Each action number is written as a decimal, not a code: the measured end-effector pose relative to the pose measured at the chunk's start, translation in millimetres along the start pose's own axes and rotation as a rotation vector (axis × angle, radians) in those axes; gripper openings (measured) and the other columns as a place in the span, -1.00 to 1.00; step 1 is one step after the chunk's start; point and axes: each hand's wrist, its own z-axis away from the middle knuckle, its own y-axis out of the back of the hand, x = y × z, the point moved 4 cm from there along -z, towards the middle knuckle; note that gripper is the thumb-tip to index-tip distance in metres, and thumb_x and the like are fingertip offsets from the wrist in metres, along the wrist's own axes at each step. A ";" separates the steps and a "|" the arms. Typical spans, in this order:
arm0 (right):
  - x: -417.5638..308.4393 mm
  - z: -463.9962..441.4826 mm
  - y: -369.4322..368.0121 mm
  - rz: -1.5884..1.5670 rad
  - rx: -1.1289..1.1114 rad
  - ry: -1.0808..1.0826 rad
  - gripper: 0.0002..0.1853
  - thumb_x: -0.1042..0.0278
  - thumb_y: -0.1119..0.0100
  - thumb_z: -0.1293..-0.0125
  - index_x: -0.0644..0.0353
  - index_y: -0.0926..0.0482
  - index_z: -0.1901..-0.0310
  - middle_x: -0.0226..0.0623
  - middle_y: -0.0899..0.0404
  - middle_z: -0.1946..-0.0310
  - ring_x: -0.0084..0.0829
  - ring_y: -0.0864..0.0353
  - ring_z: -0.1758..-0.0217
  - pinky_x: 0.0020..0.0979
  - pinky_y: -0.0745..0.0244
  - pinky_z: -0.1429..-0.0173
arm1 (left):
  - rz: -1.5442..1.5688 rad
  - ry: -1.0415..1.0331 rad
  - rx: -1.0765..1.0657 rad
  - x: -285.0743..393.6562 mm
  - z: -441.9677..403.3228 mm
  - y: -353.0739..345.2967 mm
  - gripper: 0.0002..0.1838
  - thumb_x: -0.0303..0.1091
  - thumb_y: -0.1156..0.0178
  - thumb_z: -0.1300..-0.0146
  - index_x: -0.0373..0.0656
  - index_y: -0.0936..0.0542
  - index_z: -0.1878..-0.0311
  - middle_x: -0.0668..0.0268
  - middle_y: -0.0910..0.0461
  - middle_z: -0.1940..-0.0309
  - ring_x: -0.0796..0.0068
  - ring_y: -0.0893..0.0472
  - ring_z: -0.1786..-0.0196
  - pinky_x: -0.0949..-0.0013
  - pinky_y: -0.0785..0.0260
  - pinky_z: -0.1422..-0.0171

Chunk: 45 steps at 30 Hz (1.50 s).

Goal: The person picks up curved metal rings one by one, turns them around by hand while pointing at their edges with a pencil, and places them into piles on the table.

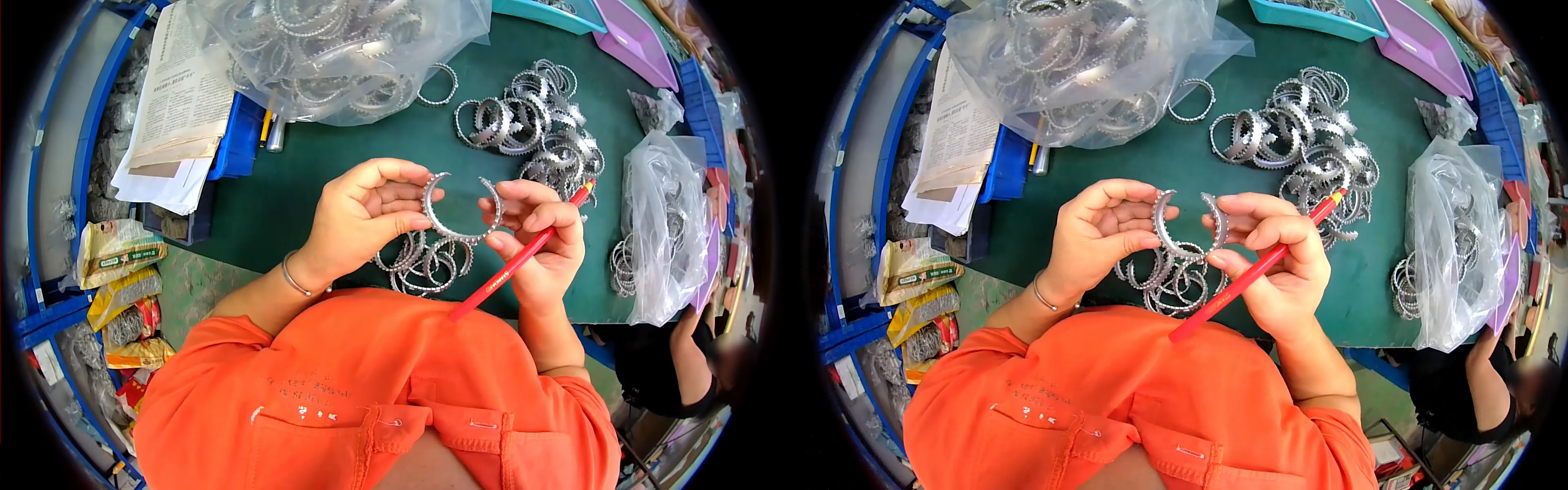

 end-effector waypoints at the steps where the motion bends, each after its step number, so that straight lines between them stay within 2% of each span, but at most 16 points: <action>1: -1.0 -0.2 -0.5 0.020 -0.029 0.023 -0.64 0.79 -0.20 0.06 0.24 -0.27 0.31 0.07 -0.37 0.05 -0.22 -0.55 0.06 -0.35 -0.53 0.04 | -0.007 -0.017 -0.001 0.8 0.3 -0.7 -0.61 -0.77 -0.11 -0.03 -0.39 -0.35 0.02 0.05 -0.42 0.02 0.19 -0.48 -0.06 0.31 -0.45 -0.06; 3: -0.4 0.6 -0.7 0.047 -0.024 0.046 -0.64 0.78 -0.21 0.06 0.24 -0.28 0.29 0.06 -0.38 0.06 -0.26 -0.55 0.09 -0.37 -0.53 0.05 | -0.014 -0.033 -0.002 0.4 0.1 -0.2 -0.61 -0.78 -0.11 -0.02 -0.39 -0.36 0.03 0.06 -0.41 0.02 0.21 -0.49 -0.05 0.32 -0.46 -0.04; 5: 0.5 1.5 1.1 0.074 -0.018 0.069 -0.63 0.78 -0.21 0.06 0.24 -0.29 0.28 0.05 -0.39 0.07 -0.30 -0.55 0.12 -0.39 -0.53 0.07 | -0.266 -0.353 -0.023 9.3 1.0 -0.8 -0.58 -0.80 -0.13 0.03 -0.37 -0.38 0.04 0.07 -0.40 0.05 0.27 -0.52 0.01 0.36 -0.47 0.00; 8: 3.3 3.1 3.7 0.205 -0.044 0.091 -0.62 0.77 -0.22 0.07 0.24 -0.29 0.25 0.01 -0.43 0.13 -0.37 -0.53 0.19 -0.41 -0.51 0.10 | -0.342 -0.454 -0.048 15.8 5.0 -4.7 -0.55 -0.83 -0.15 0.07 -0.36 -0.39 0.05 0.09 -0.39 0.07 0.33 -0.53 0.07 0.39 -0.47 0.02; 14: 4.7 9.8 6.7 0.064 0.020 0.031 -0.58 0.74 -0.27 0.10 0.24 -0.30 0.23 -0.04 -0.46 0.20 -0.38 -0.52 0.21 -0.41 -0.50 0.12 | -0.299 -0.383 -0.036 11.2 4.2 -3.1 -0.61 -0.84 -0.12 0.05 -0.36 -0.42 0.09 0.10 -0.35 0.06 0.33 -0.53 0.08 0.38 -0.47 0.01; 16: -0.6 10.4 5.9 0.149 0.011 0.104 -0.56 0.73 -0.31 0.13 0.24 -0.29 0.24 -0.05 -0.47 0.23 -0.37 -0.53 0.22 -0.40 -0.52 0.13 | -0.292 -0.365 -0.050 8.8 3.5 -3.9 -0.63 -0.83 -0.11 0.04 -0.36 -0.43 0.11 0.10 -0.34 0.05 0.33 -0.54 0.09 0.38 -0.47 0.01; 21: -6.3 7.0 1.7 0.152 0.006 0.200 -0.54 0.69 -0.35 0.16 0.23 -0.29 0.25 -0.05 -0.48 0.25 -0.37 -0.54 0.25 -0.41 -0.55 0.20 | -0.066 -0.160 -0.060 -2.9 2.8 -2.5 -0.72 -0.82 -0.09 0.01 -0.32 -0.38 0.22 0.10 -0.43 0.17 0.33 -0.54 0.12 0.36 -0.46 0.02; 24: -7.9 4.9 -2.5 0.136 -0.002 0.231 -0.54 0.67 -0.37 0.16 0.22 -0.30 0.26 -0.05 -0.48 0.26 -0.37 -0.54 0.28 -0.41 -0.57 0.24 | -0.024 -0.135 -0.046 -4.2 4.0 -2.4 -0.74 -0.80 -0.09 -0.03 -0.34 -0.39 0.21 0.15 -0.49 0.22 0.40 -0.54 0.14 0.40 -0.45 0.00; 30: -9.4 0.0 -9.0 0.145 0.006 0.242 -0.56 0.66 -0.38 0.16 0.21 -0.32 0.28 -0.08 -0.50 0.30 -0.39 -0.54 0.30 -0.43 -0.54 0.26 | 0.027 -0.080 -0.057 -6.3 3.2 -1.0 -0.75 -0.80 -0.10 -0.01 -0.32 -0.35 0.26 0.11 -0.49 0.22 0.44 -0.54 0.15 0.42 -0.45 0.03; 38: -6.2 3.0 -1.6 0.175 0.022 0.217 -0.59 0.71 -0.33 0.14 0.22 -0.32 0.29 -0.07 -0.51 0.31 -0.39 -0.52 0.31 -0.44 -0.50 0.24 | -0.046 -0.167 -0.042 1.5 6.5 -2.4 -0.72 -0.82 -0.12 0.03 -0.31 -0.36 0.26 0.11 -0.46 0.23 0.42 -0.53 0.17 0.42 -0.47 0.08; 40: -1.8 6.2 5.2 0.145 0.115 0.118 -0.59 0.74 -0.30 0.12 0.22 -0.31 0.28 -0.08 -0.51 0.32 -0.40 -0.51 0.31 -0.44 -0.49 0.24 | -0.080 -0.203 -0.026 5.1 7.4 -3.1 -0.70 -0.83 -0.13 0.05 -0.30 -0.37 0.26 0.09 -0.45 0.24 0.39 -0.54 0.18 0.40 -0.48 0.11; 45: 4.4 11.4 9.3 0.021 0.160 0.007 -0.61 0.77 -0.24 0.08 0.24 -0.30 0.26 -0.08 -0.49 0.28 -0.43 -0.53 0.27 -0.48 -0.50 0.17 | -0.150 -0.311 -0.003 12.0 9.4 -4.8 -0.70 -0.83 -0.16 0.07 -0.35 -0.43 0.24 0.10 -0.44 0.25 0.38 -0.53 0.19 0.40 -0.48 0.14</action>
